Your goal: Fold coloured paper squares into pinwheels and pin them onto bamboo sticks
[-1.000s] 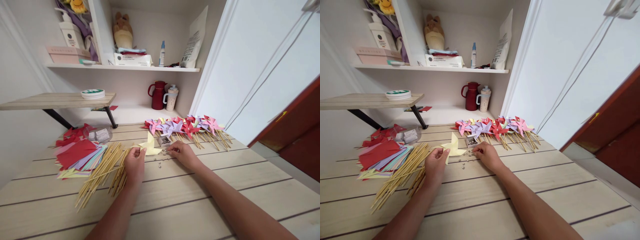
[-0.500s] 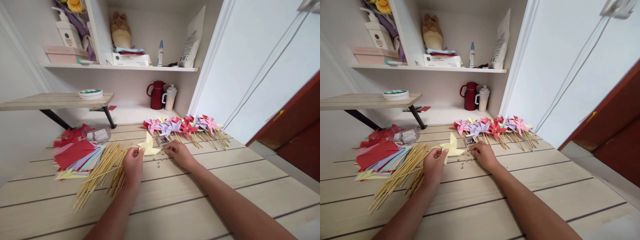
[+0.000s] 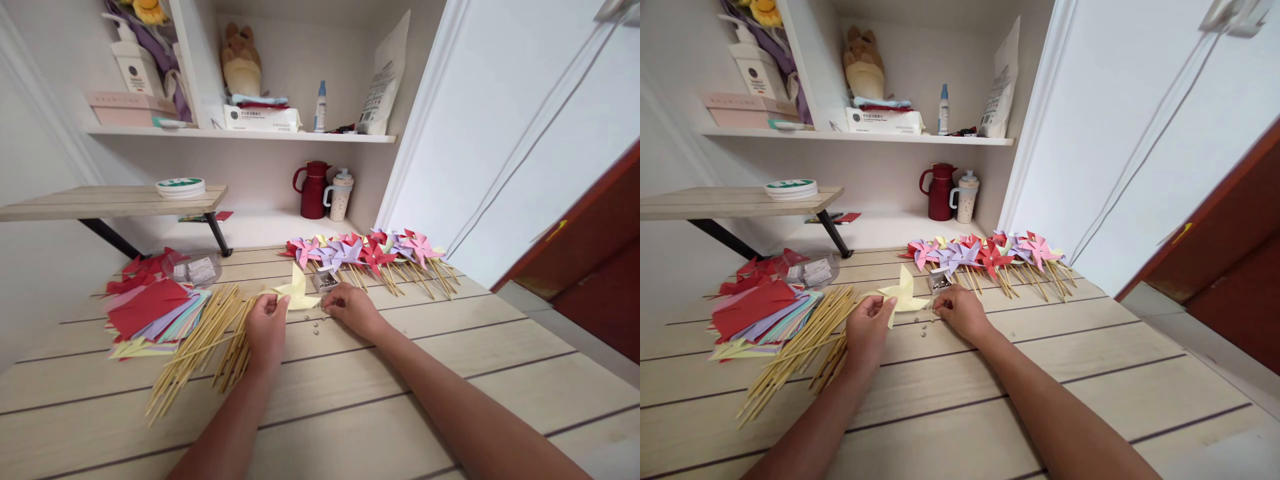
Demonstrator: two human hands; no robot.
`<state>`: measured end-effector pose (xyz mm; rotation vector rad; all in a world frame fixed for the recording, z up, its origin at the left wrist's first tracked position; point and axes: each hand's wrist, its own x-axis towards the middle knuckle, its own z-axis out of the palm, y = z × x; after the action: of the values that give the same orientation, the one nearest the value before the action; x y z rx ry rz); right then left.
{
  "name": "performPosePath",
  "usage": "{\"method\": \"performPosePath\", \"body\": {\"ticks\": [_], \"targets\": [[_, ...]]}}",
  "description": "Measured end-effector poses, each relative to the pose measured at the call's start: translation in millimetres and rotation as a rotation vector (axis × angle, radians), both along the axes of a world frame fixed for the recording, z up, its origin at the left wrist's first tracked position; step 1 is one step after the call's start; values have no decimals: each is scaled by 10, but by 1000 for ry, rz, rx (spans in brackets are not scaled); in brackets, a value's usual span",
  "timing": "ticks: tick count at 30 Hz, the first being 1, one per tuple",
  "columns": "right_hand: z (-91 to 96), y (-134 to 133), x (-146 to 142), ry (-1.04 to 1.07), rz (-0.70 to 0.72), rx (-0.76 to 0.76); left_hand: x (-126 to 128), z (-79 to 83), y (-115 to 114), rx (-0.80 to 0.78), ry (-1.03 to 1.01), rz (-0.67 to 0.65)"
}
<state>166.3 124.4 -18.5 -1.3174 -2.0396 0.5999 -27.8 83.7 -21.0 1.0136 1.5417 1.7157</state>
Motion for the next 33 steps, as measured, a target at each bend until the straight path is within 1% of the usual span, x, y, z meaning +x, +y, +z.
{"method": "performPosePath", "body": {"ticks": [4,11,13,16,20,22,25,28,33], "targets": [[18,-17,-10,-11,-6,-2,3,5,-7,4,10,5],[1,6,-5,59,22,-6,-1,18,-9,2,3,7],[48,-9,12,122,44,23,-1,29,-18,1,-11,6],[159,-80,20,249,69,106,12,51,-34,16,-76,-9],[275,-222,-38,348,141,163,61,80,-68,33,-150,-73],[301,-281,-78,355,151,183,96,89,-95,28,-138,-108],[327,-339,-111,373,107,205,152,100,-144,23,-89,-144],[357,-372,-109,405,68,194,202,115,-187,20,-19,-141],[380,-409,-106,413,81,158,244,139,-228,3,76,-112]]}}
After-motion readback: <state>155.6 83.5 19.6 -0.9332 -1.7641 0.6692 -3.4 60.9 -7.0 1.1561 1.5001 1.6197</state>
